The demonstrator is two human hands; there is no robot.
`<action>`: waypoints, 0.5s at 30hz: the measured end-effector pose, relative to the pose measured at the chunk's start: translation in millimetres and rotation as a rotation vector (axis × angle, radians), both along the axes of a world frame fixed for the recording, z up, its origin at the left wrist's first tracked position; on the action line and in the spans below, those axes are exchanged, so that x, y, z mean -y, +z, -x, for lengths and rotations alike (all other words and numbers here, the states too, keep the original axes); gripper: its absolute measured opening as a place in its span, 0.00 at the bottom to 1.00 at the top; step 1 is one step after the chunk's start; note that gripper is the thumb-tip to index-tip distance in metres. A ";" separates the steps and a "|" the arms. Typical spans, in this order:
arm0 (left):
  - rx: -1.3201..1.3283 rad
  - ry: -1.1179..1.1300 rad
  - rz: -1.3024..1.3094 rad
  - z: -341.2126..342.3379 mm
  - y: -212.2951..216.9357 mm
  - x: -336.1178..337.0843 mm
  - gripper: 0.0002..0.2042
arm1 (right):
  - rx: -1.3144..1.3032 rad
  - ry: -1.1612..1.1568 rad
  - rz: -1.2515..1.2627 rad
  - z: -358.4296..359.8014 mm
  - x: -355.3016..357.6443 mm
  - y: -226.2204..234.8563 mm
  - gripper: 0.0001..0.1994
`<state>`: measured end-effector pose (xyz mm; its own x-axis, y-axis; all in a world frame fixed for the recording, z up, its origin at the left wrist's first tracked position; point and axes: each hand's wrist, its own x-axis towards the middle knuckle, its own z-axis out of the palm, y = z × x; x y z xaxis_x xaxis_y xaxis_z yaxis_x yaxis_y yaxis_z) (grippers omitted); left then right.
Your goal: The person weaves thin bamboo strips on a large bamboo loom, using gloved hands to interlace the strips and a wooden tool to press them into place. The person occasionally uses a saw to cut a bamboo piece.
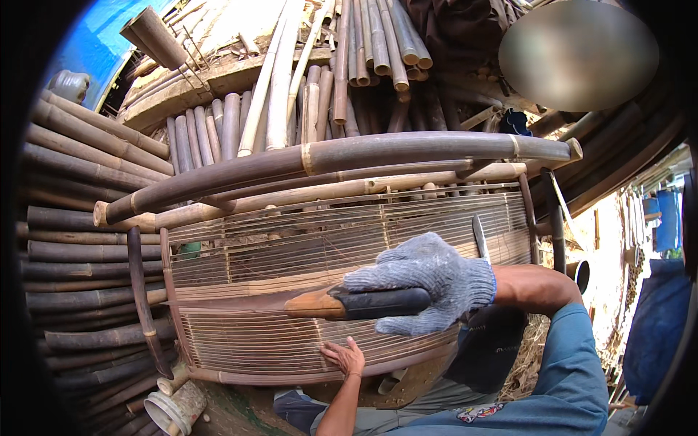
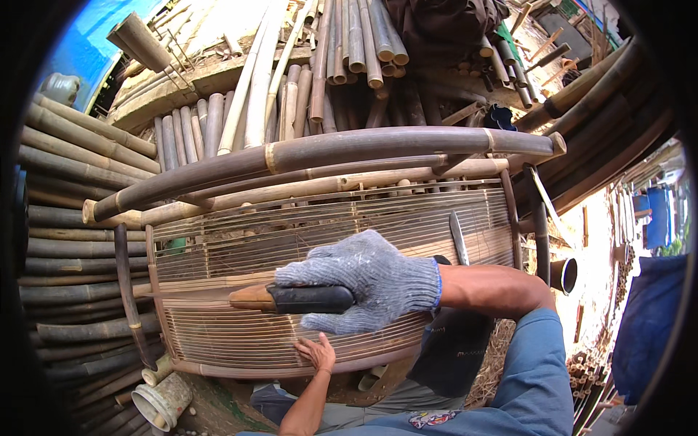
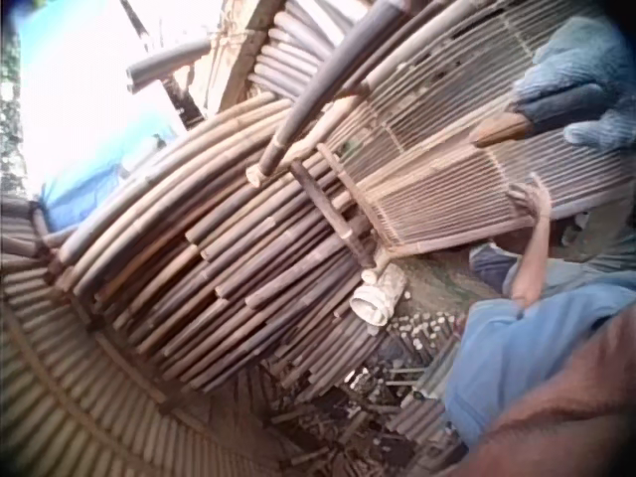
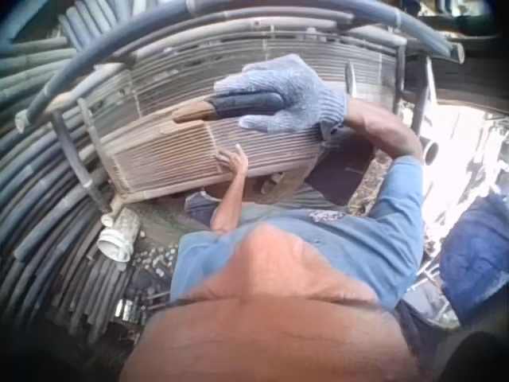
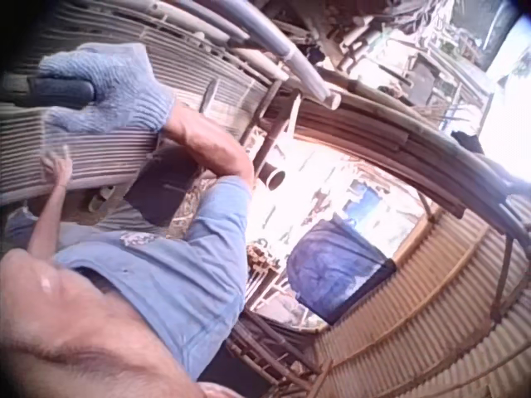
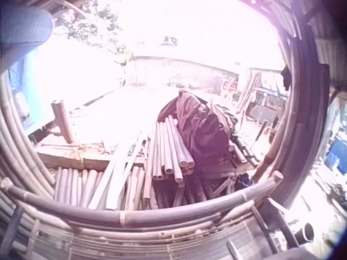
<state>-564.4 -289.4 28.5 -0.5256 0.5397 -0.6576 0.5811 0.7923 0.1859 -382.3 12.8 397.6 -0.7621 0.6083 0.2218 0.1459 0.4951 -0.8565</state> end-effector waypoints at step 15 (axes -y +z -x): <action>-0.342 0.170 -0.066 -55.9 -13.4 -37.9 0.42 | 0.028 0.345 0.344 -246.9 -126.8 -143.7 0.37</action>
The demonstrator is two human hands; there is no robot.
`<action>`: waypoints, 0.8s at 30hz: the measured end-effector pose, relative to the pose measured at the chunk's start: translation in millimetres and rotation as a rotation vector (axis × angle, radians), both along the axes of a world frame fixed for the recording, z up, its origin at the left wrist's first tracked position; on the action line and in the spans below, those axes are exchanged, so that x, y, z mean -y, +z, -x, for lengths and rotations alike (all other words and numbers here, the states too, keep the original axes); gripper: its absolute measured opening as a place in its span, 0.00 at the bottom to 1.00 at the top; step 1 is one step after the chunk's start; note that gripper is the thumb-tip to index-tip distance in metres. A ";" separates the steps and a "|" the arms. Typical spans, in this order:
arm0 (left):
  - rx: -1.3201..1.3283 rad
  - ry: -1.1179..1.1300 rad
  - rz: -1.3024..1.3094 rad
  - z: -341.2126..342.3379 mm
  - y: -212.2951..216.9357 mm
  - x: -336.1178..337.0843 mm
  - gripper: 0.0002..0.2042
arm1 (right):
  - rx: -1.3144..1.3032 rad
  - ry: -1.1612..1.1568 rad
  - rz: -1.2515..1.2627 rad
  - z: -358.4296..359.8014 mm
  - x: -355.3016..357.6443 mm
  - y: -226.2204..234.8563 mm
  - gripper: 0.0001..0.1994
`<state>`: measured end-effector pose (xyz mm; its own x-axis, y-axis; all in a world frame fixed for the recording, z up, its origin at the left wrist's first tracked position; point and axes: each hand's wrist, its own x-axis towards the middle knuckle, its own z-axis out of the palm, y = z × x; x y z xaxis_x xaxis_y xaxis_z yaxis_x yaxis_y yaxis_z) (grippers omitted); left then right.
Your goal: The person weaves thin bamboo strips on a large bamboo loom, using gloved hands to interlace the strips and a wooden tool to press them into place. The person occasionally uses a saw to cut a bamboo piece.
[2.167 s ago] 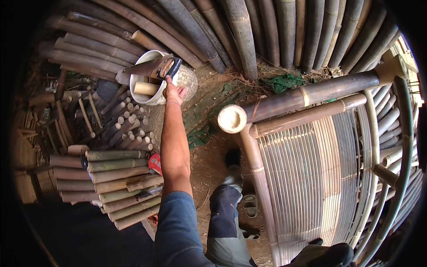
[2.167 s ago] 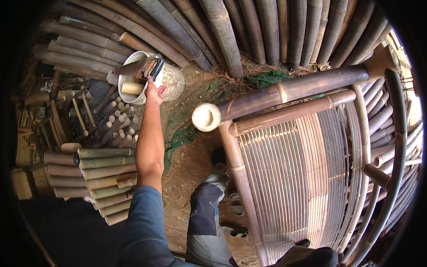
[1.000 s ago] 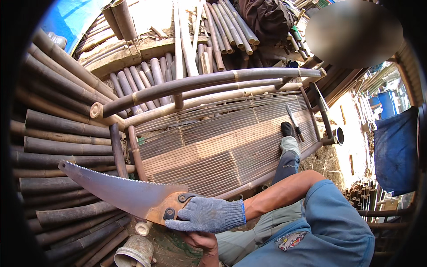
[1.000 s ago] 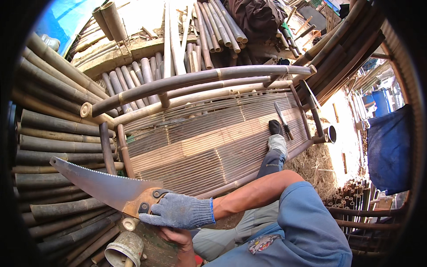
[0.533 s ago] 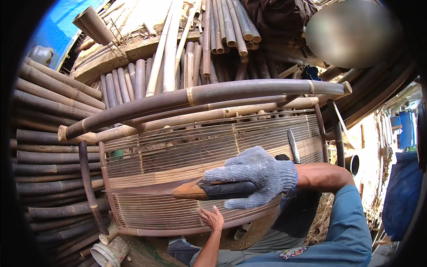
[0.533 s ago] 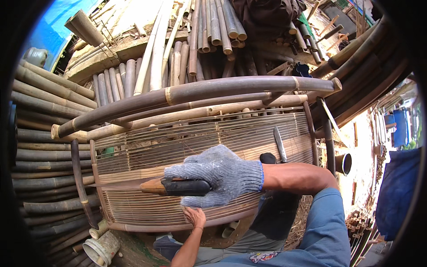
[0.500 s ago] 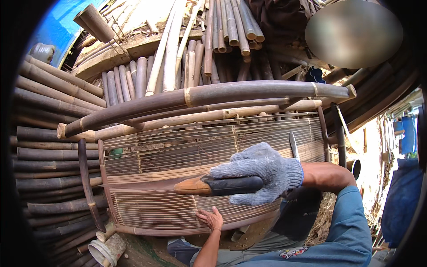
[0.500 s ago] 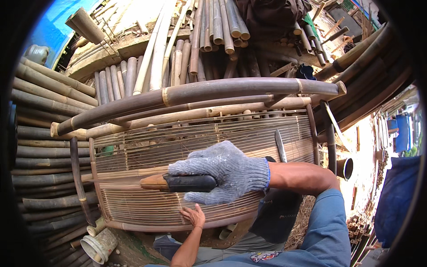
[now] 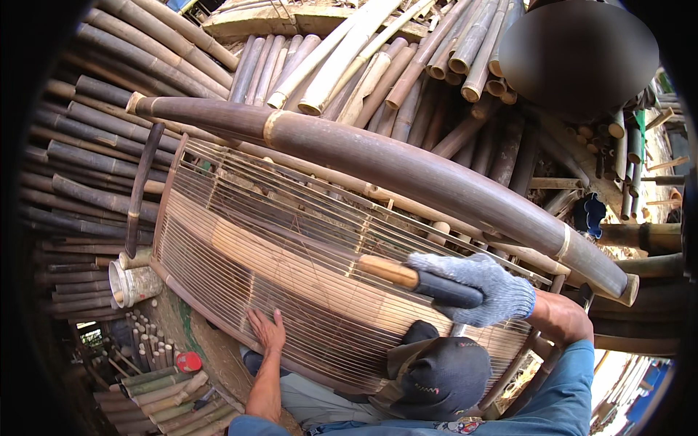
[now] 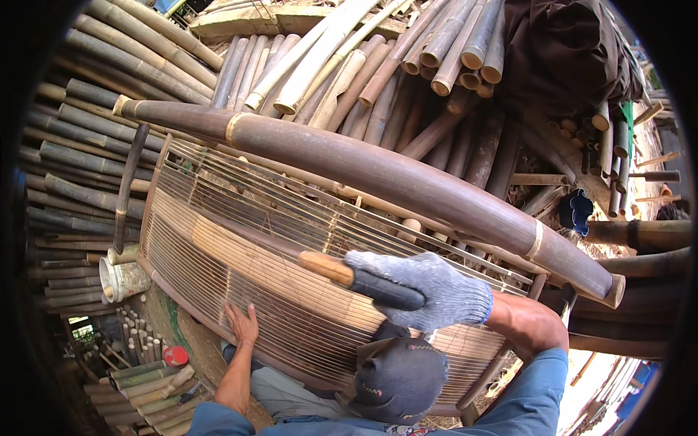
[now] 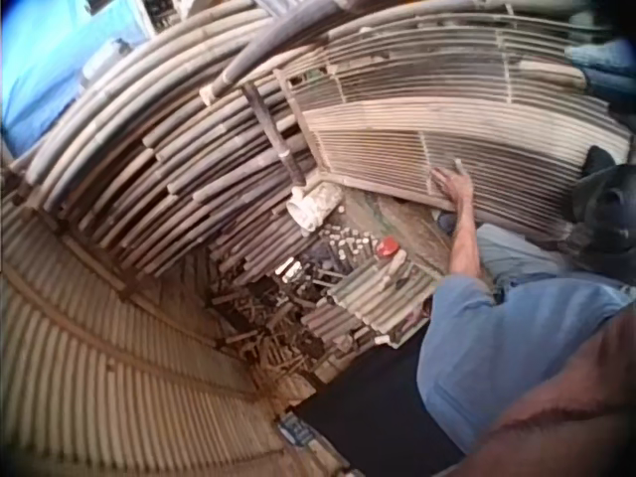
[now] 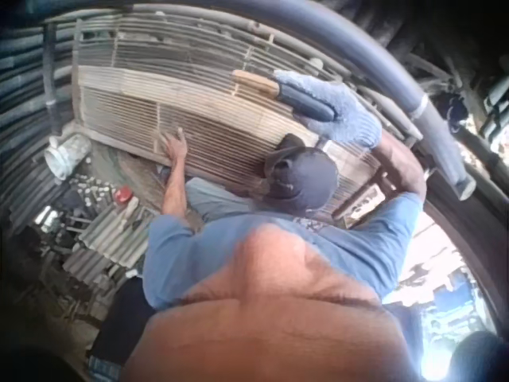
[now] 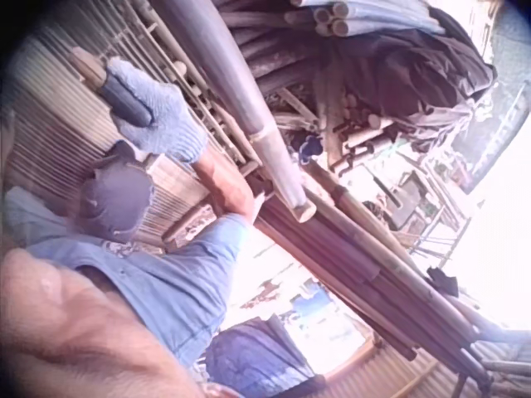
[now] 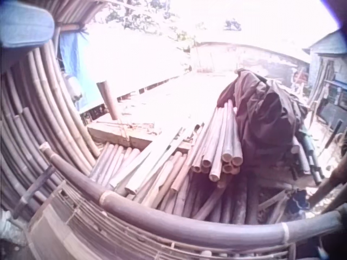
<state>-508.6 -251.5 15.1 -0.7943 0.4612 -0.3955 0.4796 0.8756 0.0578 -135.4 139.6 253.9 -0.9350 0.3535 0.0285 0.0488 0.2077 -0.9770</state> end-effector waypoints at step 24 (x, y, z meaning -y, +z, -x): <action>-0.346 -0.183 -0.479 -202.4 -43.0 -339.0 0.20 | 0.275 -0.266 -0.574 -246.9 -6.1 -66.7 0.21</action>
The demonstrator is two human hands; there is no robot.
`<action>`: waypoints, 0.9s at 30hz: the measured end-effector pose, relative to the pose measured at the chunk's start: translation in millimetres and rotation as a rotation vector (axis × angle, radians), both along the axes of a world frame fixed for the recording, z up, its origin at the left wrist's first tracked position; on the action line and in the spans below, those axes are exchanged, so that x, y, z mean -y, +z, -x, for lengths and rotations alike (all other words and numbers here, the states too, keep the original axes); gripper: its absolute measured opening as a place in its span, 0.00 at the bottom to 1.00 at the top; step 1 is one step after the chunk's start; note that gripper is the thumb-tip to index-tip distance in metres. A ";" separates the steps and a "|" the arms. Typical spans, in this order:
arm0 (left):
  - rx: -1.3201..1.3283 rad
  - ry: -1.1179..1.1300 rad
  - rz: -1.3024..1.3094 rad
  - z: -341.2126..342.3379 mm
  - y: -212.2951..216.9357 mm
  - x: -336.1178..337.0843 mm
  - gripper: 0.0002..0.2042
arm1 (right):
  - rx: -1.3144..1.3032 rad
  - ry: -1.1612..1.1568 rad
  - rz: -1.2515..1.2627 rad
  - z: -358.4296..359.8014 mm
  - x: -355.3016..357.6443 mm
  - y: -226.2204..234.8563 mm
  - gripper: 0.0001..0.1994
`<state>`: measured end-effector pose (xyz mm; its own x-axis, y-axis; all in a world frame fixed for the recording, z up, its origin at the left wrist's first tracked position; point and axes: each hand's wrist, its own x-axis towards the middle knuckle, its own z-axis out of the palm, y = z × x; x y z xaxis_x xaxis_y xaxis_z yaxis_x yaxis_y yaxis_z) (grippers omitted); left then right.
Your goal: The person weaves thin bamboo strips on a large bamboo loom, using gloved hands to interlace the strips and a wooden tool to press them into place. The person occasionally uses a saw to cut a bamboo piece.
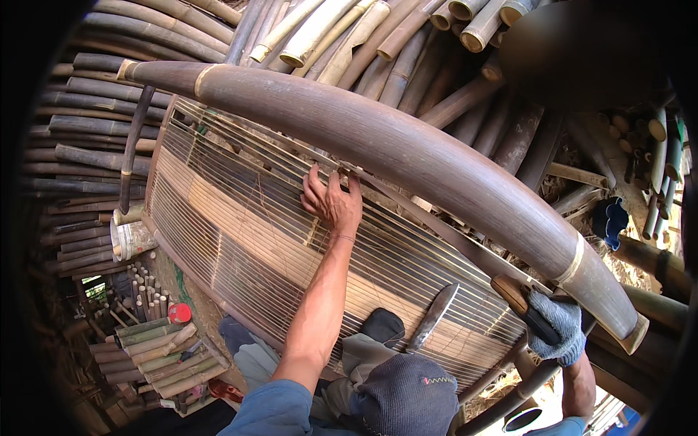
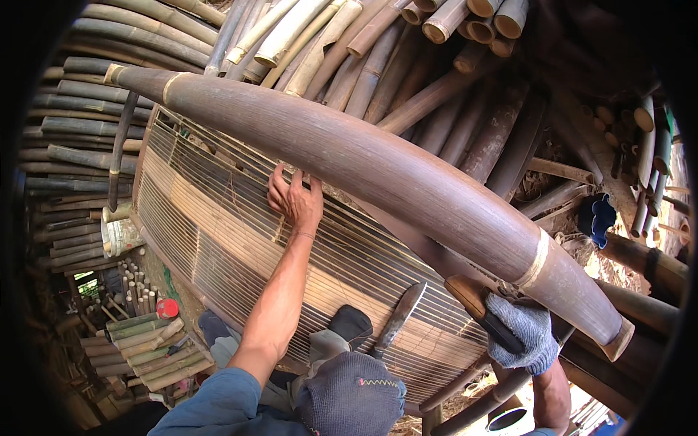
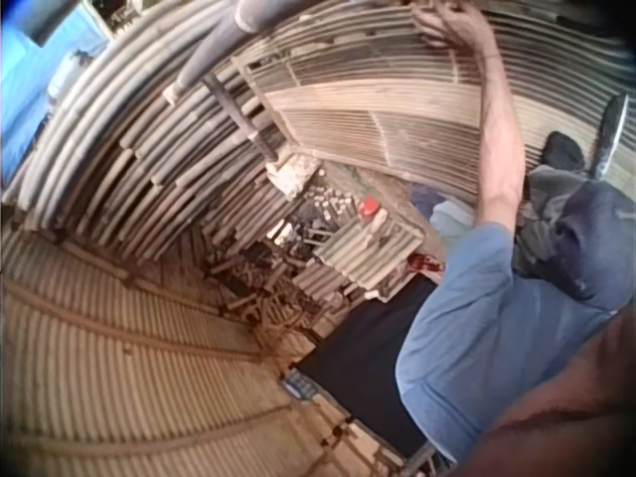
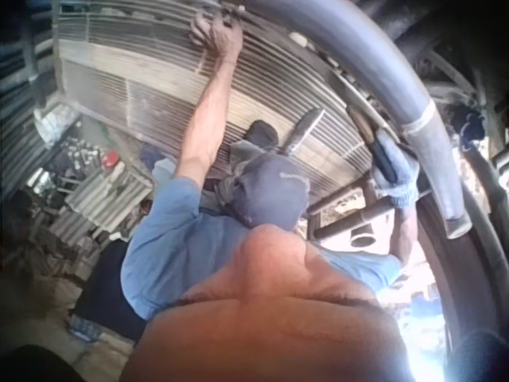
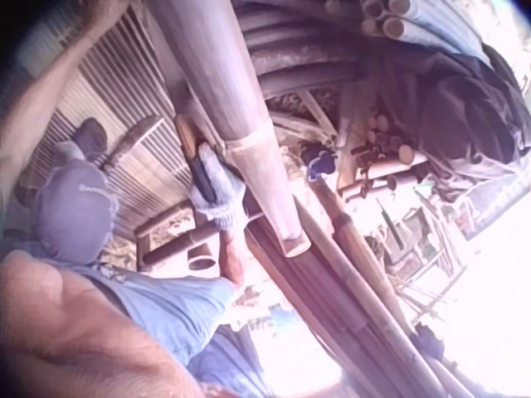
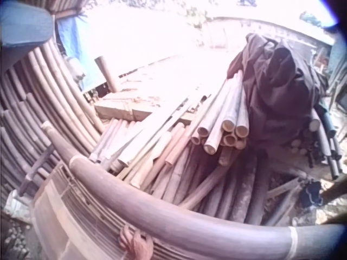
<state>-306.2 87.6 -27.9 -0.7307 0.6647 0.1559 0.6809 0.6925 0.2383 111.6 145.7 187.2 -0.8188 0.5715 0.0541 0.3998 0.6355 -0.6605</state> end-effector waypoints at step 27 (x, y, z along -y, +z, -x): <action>0.047 0.146 -0.131 -13.1 -21.4 -18.2 0.18 | 0.210 -0.066 0.089 -9.6 6.7 1.2 0.22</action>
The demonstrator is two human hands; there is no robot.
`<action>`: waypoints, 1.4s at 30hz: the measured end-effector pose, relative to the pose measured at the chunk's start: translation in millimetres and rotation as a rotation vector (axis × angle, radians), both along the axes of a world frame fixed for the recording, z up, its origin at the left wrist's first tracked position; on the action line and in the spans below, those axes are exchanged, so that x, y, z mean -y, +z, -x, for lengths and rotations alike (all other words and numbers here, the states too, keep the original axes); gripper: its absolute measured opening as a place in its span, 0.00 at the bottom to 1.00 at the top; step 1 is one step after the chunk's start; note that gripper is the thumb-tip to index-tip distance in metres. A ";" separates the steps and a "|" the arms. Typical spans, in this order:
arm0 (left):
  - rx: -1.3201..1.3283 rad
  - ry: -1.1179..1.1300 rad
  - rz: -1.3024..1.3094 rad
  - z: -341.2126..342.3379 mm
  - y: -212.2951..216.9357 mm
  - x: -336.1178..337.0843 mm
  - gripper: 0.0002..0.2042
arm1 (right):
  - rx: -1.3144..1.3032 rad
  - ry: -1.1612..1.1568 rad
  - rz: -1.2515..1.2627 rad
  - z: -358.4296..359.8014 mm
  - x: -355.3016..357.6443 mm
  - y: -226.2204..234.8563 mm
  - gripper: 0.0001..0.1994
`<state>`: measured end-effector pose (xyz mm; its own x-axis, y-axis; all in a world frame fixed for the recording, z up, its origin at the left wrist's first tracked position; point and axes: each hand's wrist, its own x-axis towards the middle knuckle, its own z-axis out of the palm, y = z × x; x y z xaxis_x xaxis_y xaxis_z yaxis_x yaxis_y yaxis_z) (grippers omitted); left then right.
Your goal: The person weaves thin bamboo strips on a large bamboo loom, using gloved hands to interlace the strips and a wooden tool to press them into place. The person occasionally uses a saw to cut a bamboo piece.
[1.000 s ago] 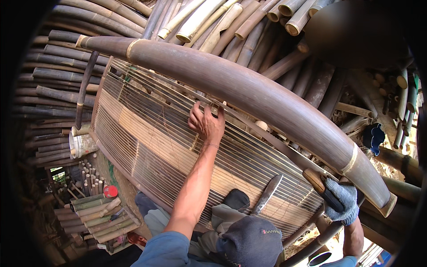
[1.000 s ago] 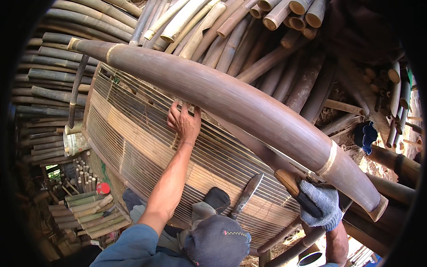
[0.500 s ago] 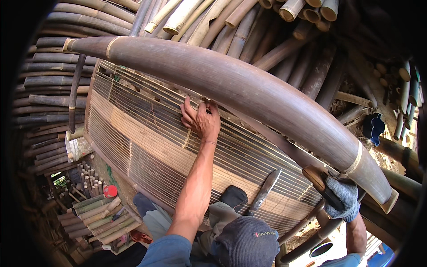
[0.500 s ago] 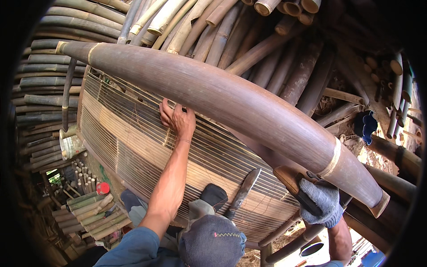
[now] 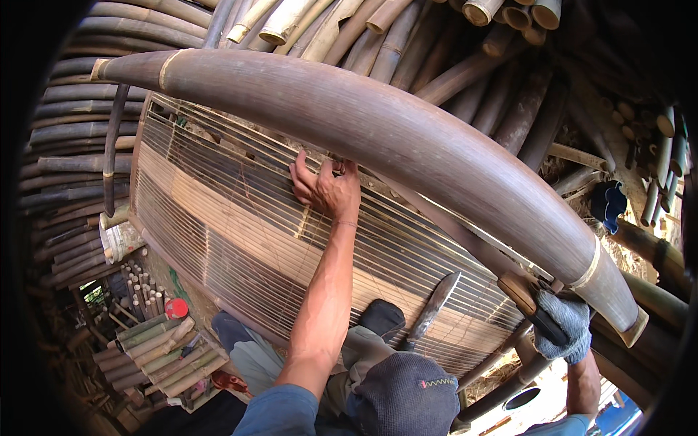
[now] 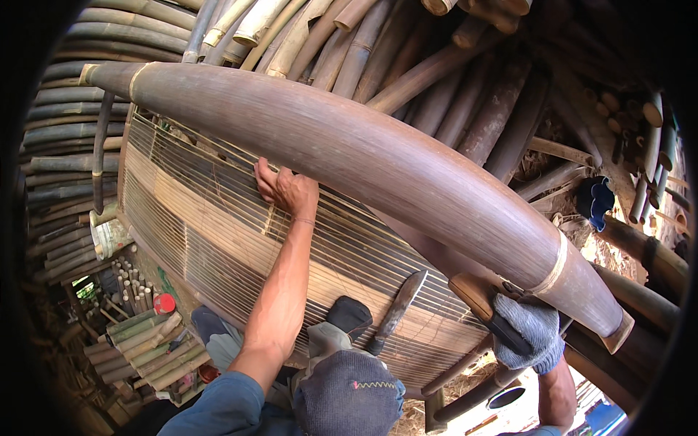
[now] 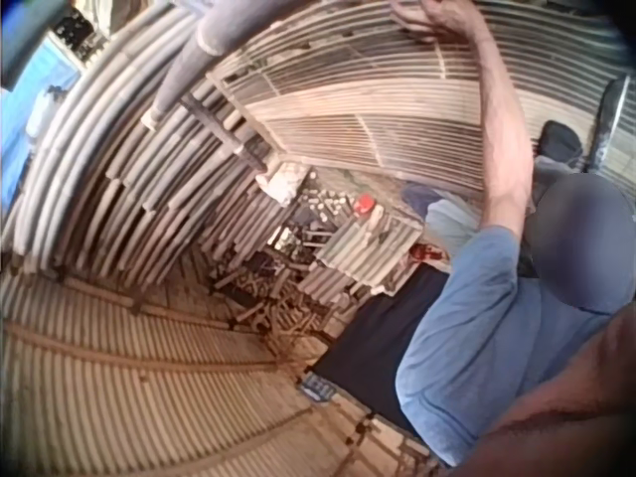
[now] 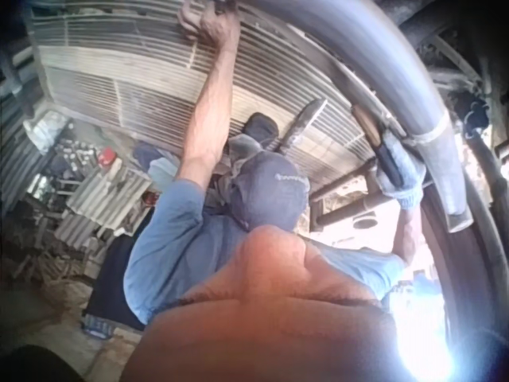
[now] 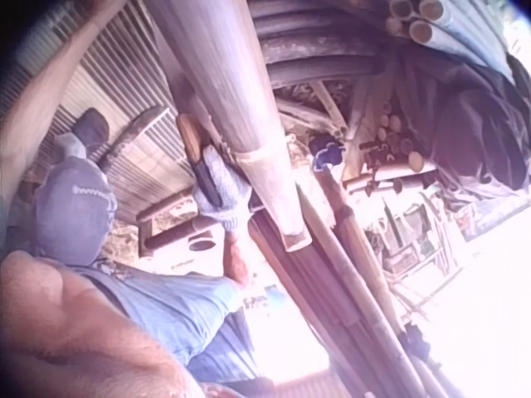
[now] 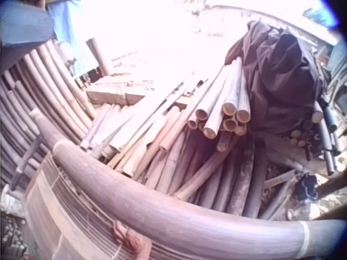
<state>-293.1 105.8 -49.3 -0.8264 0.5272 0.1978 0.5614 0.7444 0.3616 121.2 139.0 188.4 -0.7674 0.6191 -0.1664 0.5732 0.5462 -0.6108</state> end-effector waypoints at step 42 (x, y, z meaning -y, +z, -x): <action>-0.089 -0.669 0.019 30.9 22.8 30.2 0.10 | 0.198 0.010 -0.137 58.6 12.2 -15.1 0.27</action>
<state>-323.9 75.6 -26.4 -0.3022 0.9237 0.2355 0.9305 0.2322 0.2834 62.6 126.7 173.3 -0.7344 0.6388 -0.2295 0.6687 0.6227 -0.4064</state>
